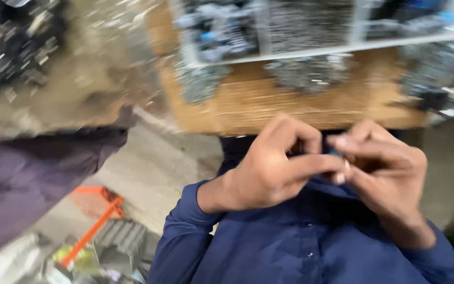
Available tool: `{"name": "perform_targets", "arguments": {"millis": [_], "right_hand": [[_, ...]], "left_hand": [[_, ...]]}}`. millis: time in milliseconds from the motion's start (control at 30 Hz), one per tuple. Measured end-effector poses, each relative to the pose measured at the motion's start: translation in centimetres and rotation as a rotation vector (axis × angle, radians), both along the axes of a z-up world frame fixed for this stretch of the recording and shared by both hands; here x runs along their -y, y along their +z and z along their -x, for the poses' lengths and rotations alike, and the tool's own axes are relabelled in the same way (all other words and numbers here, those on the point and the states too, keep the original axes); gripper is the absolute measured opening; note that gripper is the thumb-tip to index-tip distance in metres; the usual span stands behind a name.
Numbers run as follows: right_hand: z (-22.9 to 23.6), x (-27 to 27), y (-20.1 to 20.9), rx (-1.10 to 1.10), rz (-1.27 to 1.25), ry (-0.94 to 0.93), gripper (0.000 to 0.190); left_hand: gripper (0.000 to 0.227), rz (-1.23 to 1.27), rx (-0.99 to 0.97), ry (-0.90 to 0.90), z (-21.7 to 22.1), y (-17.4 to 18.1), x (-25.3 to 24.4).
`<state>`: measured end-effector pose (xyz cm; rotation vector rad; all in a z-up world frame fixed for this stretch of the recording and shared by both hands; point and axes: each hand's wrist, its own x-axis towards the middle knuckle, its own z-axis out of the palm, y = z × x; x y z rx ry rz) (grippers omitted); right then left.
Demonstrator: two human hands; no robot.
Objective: The person assembles small key cylinders by inserting metal pins into a cylindrical housing and securing a blue cap. The hands repeatedly pick pins from a tray, insert them into the cylinder, and close the cap, working at a cluttered workbench with keys and hardware parts visible.
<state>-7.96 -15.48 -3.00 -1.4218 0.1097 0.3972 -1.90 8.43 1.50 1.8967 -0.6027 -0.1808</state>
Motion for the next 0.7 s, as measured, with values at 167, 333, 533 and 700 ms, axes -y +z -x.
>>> {"name": "perform_targets", "arguments": {"millis": [167, 333, 533, 700], "right_hand": [[-1.5, -3.2, -0.4, -0.099, -0.239, 0.128, 0.032], [-2.4, -5.3, 0.1, -0.166, -0.331, 0.059, 0.03], [-2.8, -5.2, 1.8, -0.155, -0.334, -0.021, 0.03], [-2.7, -5.2, 1.6, -0.169, -0.299, -0.035, 0.034]], "left_hand": [[0.037, 0.031, -0.308, 0.317, 3.0, 1.0, -3.4], [0.053, -0.68, 0.132, 0.59, 2.3, 0.2, -5.6], [0.035, -0.474, 0.066, 0.568, 3.1, 0.1, -6.8], [0.043, -0.636, 0.176, 0.511, 3.9, -1.2, -6.4]]}}
